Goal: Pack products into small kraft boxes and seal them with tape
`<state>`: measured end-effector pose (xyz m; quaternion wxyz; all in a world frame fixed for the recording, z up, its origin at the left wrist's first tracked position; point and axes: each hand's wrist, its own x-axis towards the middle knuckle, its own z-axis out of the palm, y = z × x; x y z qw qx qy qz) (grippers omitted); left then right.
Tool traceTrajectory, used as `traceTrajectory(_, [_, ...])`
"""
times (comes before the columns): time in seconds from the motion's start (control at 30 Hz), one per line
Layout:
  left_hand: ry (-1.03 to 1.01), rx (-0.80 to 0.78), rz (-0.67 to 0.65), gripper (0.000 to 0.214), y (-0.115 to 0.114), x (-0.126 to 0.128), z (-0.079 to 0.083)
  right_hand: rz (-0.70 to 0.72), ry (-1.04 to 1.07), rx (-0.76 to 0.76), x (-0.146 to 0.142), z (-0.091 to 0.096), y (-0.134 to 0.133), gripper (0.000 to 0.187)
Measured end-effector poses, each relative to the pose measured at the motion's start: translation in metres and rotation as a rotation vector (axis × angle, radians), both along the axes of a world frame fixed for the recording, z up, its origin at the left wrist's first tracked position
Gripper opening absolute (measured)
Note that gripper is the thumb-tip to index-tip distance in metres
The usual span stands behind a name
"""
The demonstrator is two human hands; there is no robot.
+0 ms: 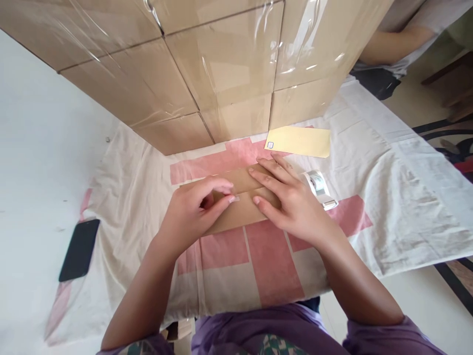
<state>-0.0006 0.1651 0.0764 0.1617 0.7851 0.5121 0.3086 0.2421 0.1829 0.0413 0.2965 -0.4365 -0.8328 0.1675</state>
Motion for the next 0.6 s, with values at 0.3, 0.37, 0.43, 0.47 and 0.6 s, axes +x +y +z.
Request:
traceTrajectory(0.3, [-0.086, -0.142, 0.008, 0.019, -0.0023, -0.0011, 0.0067, 0.0, -0.006, -0.027, 0.0013, -0.0001, -0.001, 0.049])
traceTrajectory(0.37, [-0.111, -0.165, 0.002, 0.016, -0.0023, -0.0014, 0.0076, 0.0, -0.006, -0.028, 0.0014, -0.0001, -0.0009, 0.049])
traceTrajectory(0.43, [-0.093, -0.162, 0.013, 0.015, -0.0022, -0.0007, 0.0074, 0.001, -0.008, -0.028, 0.0014, -0.0001, -0.0008, 0.05])
traceTrajectory(0.47, [-0.08, -0.153, 0.021, 0.015, -0.0024, 0.0, 0.007, 0.001, -0.01, -0.028, 0.0014, -0.0001, -0.0008, 0.05])
traceTrajectory(0.6, [0.011, -0.09, 0.054, 0.015, -0.0045, 0.0046, 0.0056, -0.005, -0.018, -0.023, 0.001, 0.0001, -0.0009, 0.05])
